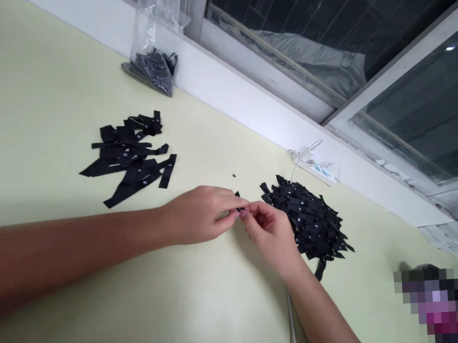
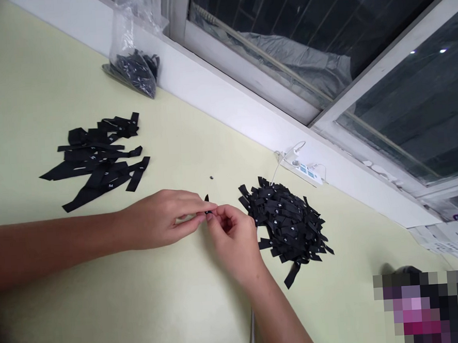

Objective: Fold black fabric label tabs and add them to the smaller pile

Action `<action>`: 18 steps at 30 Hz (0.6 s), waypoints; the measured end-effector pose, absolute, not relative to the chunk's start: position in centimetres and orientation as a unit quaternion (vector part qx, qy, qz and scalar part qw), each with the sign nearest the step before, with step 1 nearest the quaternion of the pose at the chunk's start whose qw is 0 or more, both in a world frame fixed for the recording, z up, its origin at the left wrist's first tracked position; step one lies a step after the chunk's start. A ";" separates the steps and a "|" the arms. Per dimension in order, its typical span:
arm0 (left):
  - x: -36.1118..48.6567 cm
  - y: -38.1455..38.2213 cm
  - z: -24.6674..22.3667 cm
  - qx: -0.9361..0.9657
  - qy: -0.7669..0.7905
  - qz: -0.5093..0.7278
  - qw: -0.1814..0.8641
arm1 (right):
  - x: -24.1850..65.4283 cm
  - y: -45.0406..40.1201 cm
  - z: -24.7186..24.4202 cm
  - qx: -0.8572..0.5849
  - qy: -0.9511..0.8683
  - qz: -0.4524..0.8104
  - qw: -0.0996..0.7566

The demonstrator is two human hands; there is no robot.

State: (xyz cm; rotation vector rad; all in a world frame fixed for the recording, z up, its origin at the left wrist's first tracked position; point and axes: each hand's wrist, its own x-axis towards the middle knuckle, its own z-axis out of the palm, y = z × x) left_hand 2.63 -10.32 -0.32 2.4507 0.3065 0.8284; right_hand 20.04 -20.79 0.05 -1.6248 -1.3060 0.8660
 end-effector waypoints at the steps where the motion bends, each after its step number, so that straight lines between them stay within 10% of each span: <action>1: 2.7 -10.4 -0.5 0.910 0.107 0.302 0.263 | 19.9 -20.8 0.0 -0.648 -0.529 0.339 0.429; 18: 3.0 -10.8 -0.6 0.910 0.178 0.282 0.246 | 17.9 -21.4 0.5 -0.634 -0.683 0.130 0.339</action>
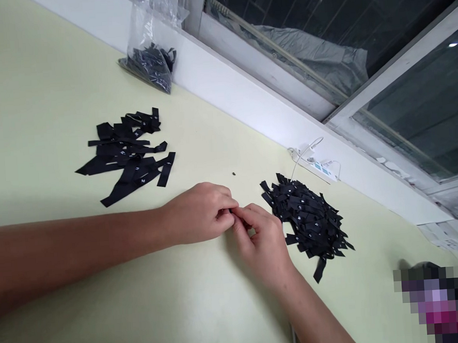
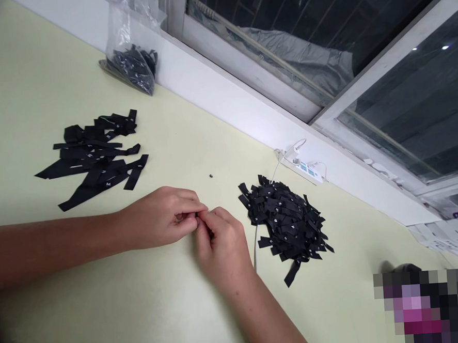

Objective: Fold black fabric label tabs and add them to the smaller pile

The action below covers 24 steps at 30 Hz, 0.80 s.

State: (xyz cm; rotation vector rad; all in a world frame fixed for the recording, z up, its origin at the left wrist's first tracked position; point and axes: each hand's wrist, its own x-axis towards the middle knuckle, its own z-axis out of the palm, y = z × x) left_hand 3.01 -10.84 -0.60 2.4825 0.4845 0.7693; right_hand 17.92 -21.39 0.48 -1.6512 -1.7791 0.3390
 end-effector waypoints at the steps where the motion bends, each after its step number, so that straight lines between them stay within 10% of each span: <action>1: 3.0 -10.8 -0.7 0.910 0.179 0.280 0.246 | 17.8 -21.4 0.4 -0.637 -0.680 0.129 0.340; 24: 3.5 -10.4 -0.8 0.892 0.201 0.262 0.308 | 17.3 -21.3 0.4 -0.650 -0.659 0.164 0.340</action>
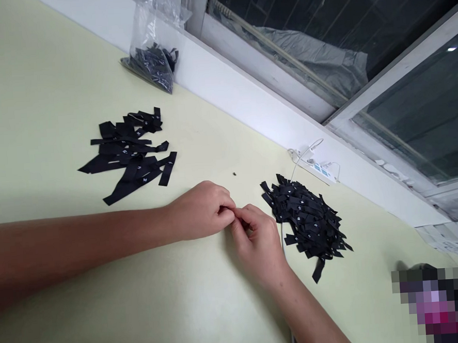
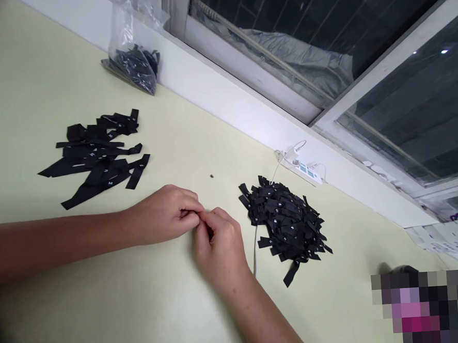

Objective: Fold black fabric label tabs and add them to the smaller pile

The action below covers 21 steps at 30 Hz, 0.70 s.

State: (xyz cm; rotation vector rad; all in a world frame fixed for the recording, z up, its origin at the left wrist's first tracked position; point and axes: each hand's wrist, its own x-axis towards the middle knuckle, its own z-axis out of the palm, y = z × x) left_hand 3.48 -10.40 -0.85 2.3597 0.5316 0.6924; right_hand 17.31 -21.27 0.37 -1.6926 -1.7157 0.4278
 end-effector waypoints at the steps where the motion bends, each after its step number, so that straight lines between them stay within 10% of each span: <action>1: 3.5 -10.4 -0.8 0.891 0.201 0.262 0.312 | 17.3 -21.3 0.4 -0.651 -0.659 0.166 0.339; 21: 3.0 -9.3 -1.0 0.909 0.182 0.257 0.274 | 19.3 -20.9 0.3 -0.664 -0.661 0.169 0.305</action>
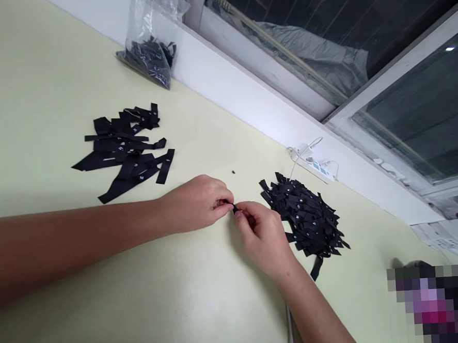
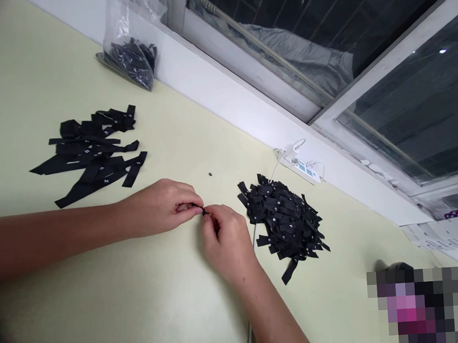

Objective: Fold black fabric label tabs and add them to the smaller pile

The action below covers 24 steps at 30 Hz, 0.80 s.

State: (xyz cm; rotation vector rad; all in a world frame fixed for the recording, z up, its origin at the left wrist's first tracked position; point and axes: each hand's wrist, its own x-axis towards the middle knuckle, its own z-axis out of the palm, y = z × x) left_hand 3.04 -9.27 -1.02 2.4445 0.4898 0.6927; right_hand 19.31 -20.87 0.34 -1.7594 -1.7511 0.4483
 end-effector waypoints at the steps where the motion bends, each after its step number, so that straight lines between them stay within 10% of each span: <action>1: 3.0 -9.2 -1.0 0.911 0.181 0.251 0.272 | 19.3 -20.9 0.3 -0.664 -0.667 0.165 0.296; 24: 2.7 -9.2 -0.8 0.915 0.170 0.258 0.261 | 19.9 -20.5 -0.3 -0.675 -0.662 0.112 0.306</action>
